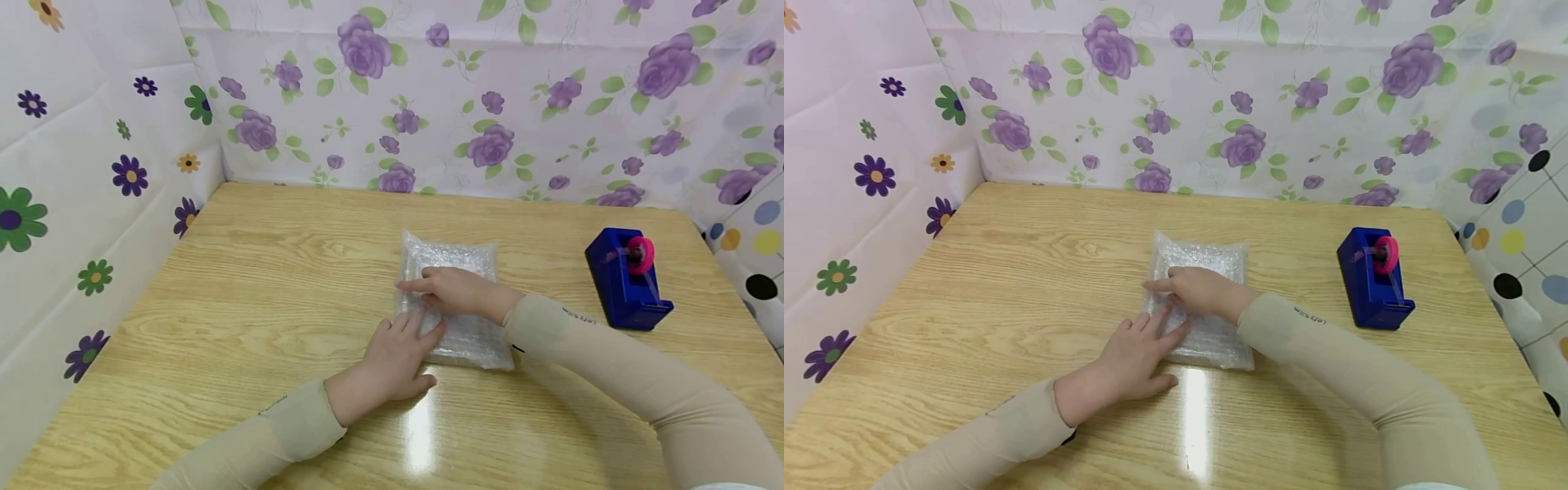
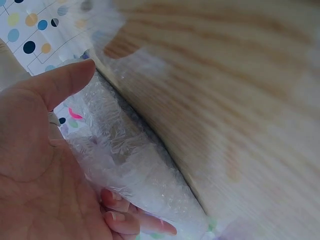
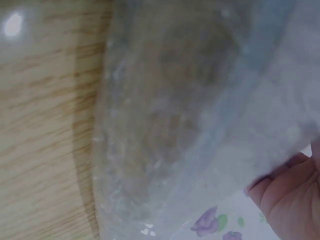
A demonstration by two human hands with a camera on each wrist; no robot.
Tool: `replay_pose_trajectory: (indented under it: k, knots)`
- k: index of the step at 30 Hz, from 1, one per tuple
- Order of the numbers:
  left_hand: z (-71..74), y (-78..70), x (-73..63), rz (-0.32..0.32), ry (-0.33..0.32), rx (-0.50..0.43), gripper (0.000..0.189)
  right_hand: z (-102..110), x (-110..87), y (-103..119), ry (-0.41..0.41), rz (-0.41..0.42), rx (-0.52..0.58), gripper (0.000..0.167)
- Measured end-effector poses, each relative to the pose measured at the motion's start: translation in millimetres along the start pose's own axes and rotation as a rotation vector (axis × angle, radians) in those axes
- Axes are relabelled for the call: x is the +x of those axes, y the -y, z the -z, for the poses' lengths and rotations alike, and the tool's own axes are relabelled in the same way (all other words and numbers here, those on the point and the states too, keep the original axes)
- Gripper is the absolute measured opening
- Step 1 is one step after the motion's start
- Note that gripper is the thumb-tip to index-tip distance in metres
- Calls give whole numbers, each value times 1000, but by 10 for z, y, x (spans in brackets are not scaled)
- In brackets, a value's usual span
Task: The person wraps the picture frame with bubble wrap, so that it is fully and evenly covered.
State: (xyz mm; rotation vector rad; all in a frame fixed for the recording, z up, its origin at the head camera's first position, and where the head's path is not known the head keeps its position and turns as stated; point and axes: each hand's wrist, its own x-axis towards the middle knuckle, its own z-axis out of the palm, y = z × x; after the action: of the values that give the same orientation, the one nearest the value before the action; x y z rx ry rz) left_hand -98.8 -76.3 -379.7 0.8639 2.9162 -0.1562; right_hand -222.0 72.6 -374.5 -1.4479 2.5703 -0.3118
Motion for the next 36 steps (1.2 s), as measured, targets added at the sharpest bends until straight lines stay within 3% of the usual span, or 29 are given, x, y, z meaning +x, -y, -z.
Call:
replay_pose_trajectory:
  k: [5,10,22,27,36]
  knots:
    - [-8,22,3,16,-16,-33,80,6,-5,2,-16,11,-3,48]
    - [-8,79,30,-8,-15,-43,76,-2,-11,-1,-34,16,9,46]
    - [-8,136,70,-25,22,-111,72,-15,-9,-17,-24,-49,33,51]
    - [11,141,73,-18,42,-114,73,24,11,-7,4,-153,133,63]
    - [34,137,73,-12,29,-41,75,145,-25,-91,33,-282,364,40]
